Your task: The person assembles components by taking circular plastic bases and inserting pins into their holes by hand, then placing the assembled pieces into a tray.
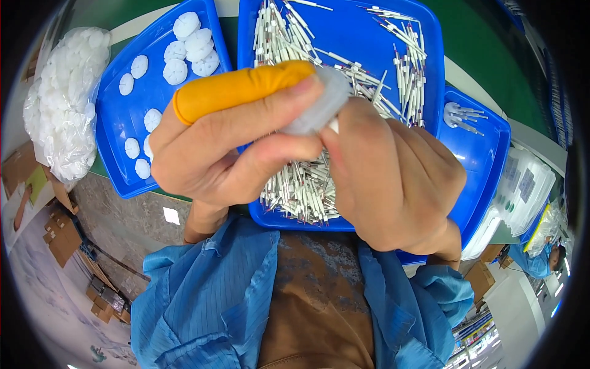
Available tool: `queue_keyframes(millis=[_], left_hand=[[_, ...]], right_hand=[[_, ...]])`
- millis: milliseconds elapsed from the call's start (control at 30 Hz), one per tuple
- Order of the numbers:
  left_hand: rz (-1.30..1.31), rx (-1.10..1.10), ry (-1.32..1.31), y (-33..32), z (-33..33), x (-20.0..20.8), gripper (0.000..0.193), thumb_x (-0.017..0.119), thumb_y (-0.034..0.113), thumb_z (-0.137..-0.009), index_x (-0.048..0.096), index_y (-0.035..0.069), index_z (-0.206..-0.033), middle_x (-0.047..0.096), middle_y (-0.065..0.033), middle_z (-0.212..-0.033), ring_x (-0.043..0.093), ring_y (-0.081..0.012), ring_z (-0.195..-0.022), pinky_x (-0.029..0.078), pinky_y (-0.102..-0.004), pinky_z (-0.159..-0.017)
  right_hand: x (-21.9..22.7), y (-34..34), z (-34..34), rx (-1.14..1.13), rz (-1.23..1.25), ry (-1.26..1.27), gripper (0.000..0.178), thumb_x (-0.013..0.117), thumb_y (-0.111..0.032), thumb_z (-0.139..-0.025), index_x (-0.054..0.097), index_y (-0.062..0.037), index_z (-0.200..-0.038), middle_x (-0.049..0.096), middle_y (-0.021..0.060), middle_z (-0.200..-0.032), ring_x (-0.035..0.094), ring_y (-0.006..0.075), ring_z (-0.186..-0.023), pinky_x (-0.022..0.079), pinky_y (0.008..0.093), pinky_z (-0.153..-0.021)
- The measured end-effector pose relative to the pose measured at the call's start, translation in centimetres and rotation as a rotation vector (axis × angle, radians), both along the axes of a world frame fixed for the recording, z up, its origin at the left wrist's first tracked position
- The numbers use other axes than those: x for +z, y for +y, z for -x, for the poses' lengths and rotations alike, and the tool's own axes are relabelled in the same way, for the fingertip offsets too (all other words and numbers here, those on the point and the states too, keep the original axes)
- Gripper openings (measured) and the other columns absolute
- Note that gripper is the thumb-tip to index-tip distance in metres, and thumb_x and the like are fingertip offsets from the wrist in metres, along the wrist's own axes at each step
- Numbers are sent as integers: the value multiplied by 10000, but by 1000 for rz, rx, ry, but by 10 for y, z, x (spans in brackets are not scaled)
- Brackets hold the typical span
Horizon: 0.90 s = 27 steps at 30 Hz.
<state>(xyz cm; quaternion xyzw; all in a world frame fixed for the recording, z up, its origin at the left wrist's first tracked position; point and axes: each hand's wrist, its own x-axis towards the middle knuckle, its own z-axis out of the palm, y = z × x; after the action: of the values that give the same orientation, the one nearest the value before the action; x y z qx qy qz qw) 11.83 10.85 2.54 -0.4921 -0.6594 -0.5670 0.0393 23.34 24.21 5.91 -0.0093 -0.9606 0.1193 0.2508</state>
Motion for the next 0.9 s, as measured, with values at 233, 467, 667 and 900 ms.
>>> queue_keyframes(millis=[233, 467, 667, 900], left_hand=[[-148, -117, -279, 1, 0, -8, 406, 730, 306, -842, 650, -46, -1027, 653, -206, -1021, 672, -280, -922, 550, -346, -800], [-205, -105, -296, 2, 9, -14, 262, 543, 168, -963, 592, -55, -1092, 636, -216, -1007, 696, -277, -801, 585, -328, -701], [-106, -97, -641, 1, -1, -6, 281, 559, 192, -961, 593, -51, -1097, 638, -211, -1044, 678, -231, -756, 571, -305, -637], [-153, -56, -542, -3, 9, -17, 289, 530, 194, -980, 588, -44, -1135, 640, -197, -1060, 681, -222, -819, 574, -287, -650]], right_hand=[[-15, 20, 11, 250, 370, 119, 168, 677, -49, -812, 619, 46, -938, 618, 117, -703, 547, 230, -483, 448, 277, -461], [-24, 53, 18, -41, 240, -226, 133, 654, -132, -852, 613, -58, -955, 630, 104, -759, 592, 253, -565, 467, 331, -504], [-60, 54, 42, -116, -76, -381, 141, 604, -46, -819, 479, -4, -768, 597, 165, -610, 626, 320, -538, 499, 396, -473], [11, 45, 20, 68, 422, -89, 168, 653, 15, -815, 518, -3, -914, 631, 89, -719, 640, 169, -606, 485, 284, -533]])
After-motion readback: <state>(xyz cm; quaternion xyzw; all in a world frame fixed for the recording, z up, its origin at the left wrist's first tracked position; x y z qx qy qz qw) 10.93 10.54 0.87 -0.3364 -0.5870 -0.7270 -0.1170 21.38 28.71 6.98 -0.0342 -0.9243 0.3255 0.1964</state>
